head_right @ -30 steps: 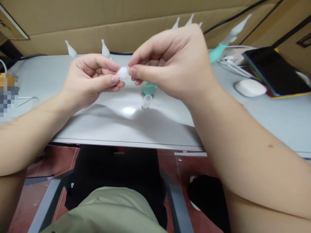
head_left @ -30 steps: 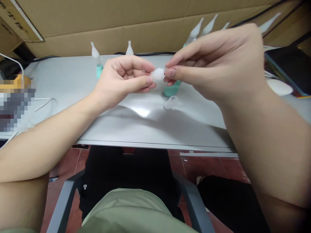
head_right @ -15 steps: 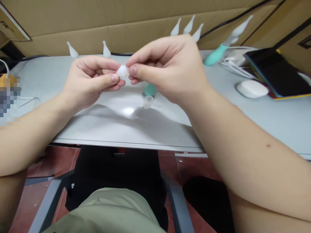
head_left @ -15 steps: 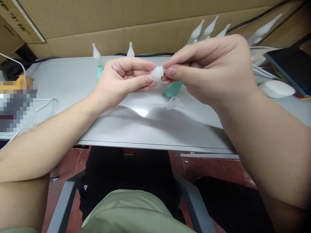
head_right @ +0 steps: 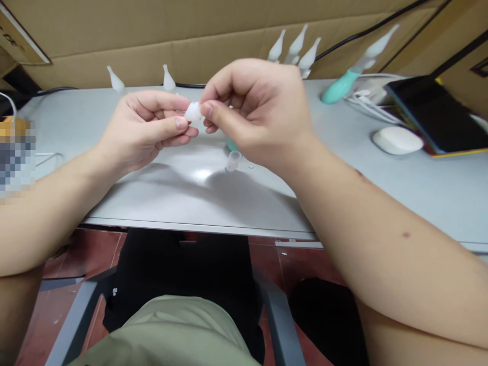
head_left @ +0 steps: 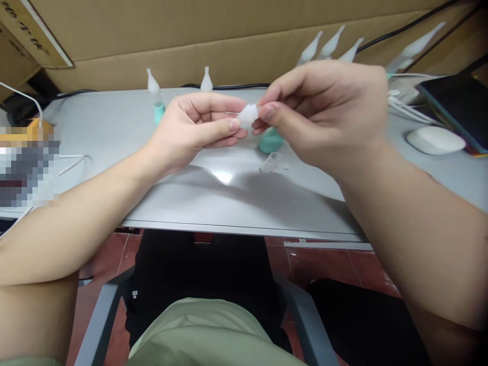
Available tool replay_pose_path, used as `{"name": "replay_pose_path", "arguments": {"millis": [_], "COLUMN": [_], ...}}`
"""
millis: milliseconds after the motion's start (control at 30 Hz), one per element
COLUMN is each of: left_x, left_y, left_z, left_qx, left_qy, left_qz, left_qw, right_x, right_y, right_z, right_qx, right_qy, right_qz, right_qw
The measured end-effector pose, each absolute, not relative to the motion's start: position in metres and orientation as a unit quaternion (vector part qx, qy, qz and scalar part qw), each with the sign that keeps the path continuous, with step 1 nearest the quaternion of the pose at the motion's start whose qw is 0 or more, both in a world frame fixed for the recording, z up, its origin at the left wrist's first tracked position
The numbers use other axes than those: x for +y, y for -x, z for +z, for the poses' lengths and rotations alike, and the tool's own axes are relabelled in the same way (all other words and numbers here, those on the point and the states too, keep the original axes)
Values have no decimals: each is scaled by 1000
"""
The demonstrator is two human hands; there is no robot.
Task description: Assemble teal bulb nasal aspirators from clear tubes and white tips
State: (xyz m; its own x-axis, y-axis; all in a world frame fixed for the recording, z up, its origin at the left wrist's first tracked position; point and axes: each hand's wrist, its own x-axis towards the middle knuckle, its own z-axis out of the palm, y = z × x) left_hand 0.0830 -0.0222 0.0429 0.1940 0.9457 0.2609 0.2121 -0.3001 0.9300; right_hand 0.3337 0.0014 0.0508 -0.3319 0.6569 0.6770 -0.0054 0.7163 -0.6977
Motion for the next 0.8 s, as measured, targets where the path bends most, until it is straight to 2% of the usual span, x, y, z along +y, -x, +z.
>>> {"name": "replay_pose_path", "arguments": {"millis": [133,400,600,800], "left_x": [-30,-40,-35,-28], "left_y": [-82,-88,-86,-83], "left_z": [46,54,52,47], "left_qx": [438,441,432,421], "left_qy": [-645,-597,-607,-664], "left_qz": [456,477,474,454], "left_qw": [429,471,470,418], "right_x": [-2,7,5,6], "right_y": [-332,-337,-339,-337], "right_z": [55,62,64,62], "right_qx": [-742,-682,-664,-641], "right_qy": [237,220,223,240], "right_qz": [336,540,576,598], "right_qw": [530,441,421,416]}}
